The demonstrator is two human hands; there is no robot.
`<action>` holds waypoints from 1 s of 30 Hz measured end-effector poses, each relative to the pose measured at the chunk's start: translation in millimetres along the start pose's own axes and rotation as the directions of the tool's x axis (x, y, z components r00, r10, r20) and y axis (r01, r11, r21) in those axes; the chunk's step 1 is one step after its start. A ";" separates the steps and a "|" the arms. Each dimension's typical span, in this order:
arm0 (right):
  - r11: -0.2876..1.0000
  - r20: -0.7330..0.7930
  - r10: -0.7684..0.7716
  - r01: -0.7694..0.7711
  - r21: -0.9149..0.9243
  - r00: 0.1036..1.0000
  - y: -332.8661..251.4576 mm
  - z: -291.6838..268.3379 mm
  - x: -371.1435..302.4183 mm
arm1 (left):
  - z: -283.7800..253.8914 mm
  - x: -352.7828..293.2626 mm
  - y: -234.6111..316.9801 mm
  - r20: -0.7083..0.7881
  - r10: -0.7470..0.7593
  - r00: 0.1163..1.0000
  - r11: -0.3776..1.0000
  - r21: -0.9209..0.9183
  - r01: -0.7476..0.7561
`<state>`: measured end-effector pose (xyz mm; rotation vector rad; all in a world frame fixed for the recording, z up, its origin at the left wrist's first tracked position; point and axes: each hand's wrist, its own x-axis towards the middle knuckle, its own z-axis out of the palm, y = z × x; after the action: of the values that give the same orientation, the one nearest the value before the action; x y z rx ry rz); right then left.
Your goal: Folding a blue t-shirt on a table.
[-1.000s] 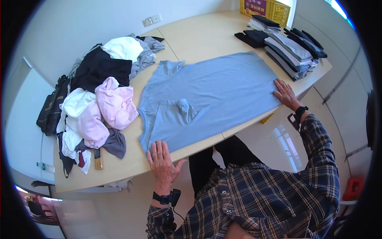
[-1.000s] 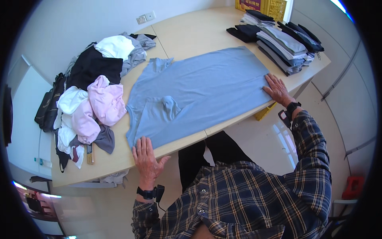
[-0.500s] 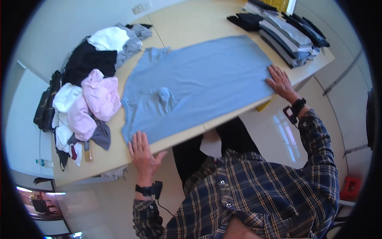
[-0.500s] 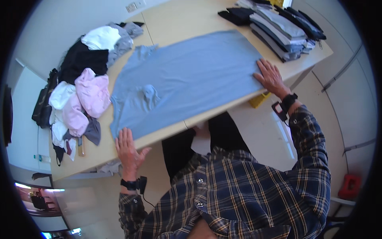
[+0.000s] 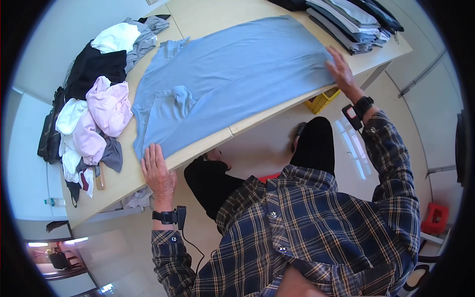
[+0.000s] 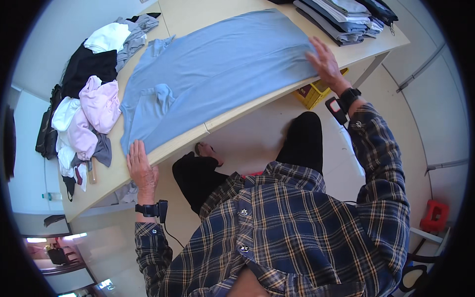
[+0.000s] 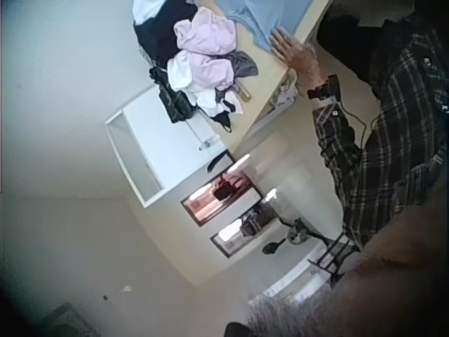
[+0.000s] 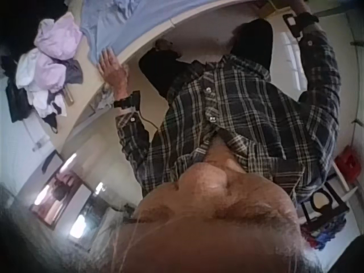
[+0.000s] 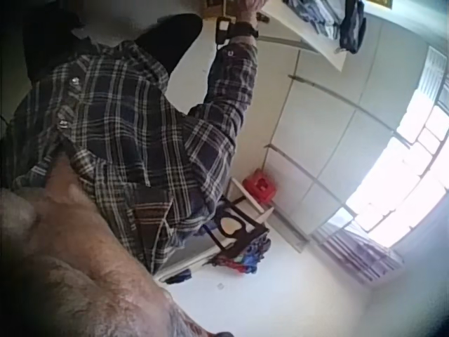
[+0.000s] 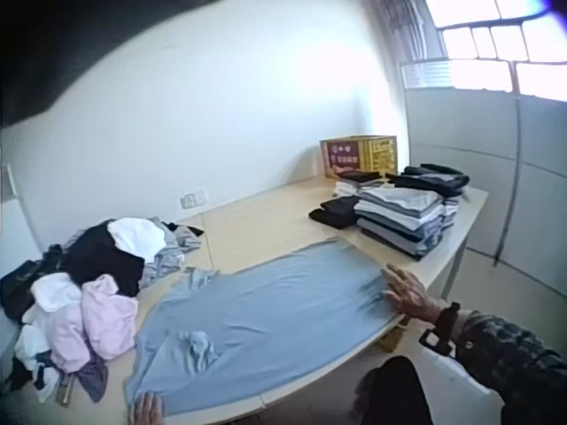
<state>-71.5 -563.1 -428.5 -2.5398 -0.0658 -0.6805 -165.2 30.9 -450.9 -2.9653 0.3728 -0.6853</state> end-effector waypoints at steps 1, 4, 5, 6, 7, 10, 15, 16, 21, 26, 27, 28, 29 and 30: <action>0.964 -0.091 0.027 -0.001 0.265 0.995 -7.8 0.0 -1.1 | 0.8 -0.7 -0.9 -0.006 0.002 1.000 1.000 0.003 -0.002; 0.917 -0.075 -0.377 0.383 0.108 0.923 -51.9 -5.3 -52.3 | -2.1 -11.7 -10.6 -0.003 -0.021 1.000 0.999 0.039 0.021; 0.886 0.019 -0.452 0.446 0.127 0.892 -67.7 -13.0 -72.4 | -0.9 -10.0 -11.3 -0.008 -0.011 1.000 0.999 0.041 0.011; 0.862 0.100 -0.454 0.409 0.299 0.885 -92.1 -10.8 -86.9 | 1.0 -7.8 -12.1 -0.012 0.004 1.000 0.999 0.050 -0.003; 0.851 0.222 -0.405 0.277 0.446 0.887 -99.7 8.5 -104.0 | 1.2 -7.0 -13.7 -0.015 0.015 1.000 0.998 0.063 -0.014; 0.886 0.607 -0.244 -0.080 0.457 0.757 -91.7 90.7 -137.7 | -10.8 -8.8 -15.8 0.078 0.007 0.997 0.998 0.065 -0.012; 0.812 0.585 -0.572 0.299 0.501 0.575 -26.8 282.6 -217.3 | -37.0 15.6 -0.1 0.168 -0.003 0.986 0.993 -0.112 0.022; 0.854 0.703 -0.471 0.077 0.514 0.534 -28.3 305.3 -239.2 | -49.0 21.4 -3.9 0.234 0.070 0.970 0.994 -0.093 -0.050; 0.831 0.832 -0.541 0.232 0.506 0.125 -52.1 360.2 -257.9 | -41.4 36.5 -40.3 0.399 0.307 0.864 0.952 -0.127 -0.280; 0.841 0.836 -0.533 0.194 0.505 0.133 -55.7 398.6 -225.4 | -25.7 35.0 -53.7 0.343 0.384 0.857 0.922 -0.199 -0.334; 0.843 0.838 -0.530 0.184 0.506 0.126 -54.3 404.0 -219.9 | -22.9 36.9 -55.7 0.348 0.380 0.857 0.923 -0.200 -0.329; 0.844 0.841 -0.529 0.173 0.507 0.117 -52.9 409.6 -215.6 | -22.9 39.1 -56.9 0.357 0.385 0.851 0.920 -0.217 -0.325; 0.845 0.843 -0.529 0.159 0.511 0.103 -52.3 414.4 -213.2 | -24.3 40.6 -57.4 0.371 0.388 0.843 0.918 -0.235 -0.319; 0.845 0.844 -0.529 0.142 0.515 0.088 -51.4 419.3 -211.9 | -23.6 41.3 -57.8 0.386 0.391 0.835 0.916 -0.253 -0.312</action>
<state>-74.4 -297.8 -819.6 -2.1461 -1.1785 0.9697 -127.0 76.0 -404.9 -2.9590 0.9507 0.0547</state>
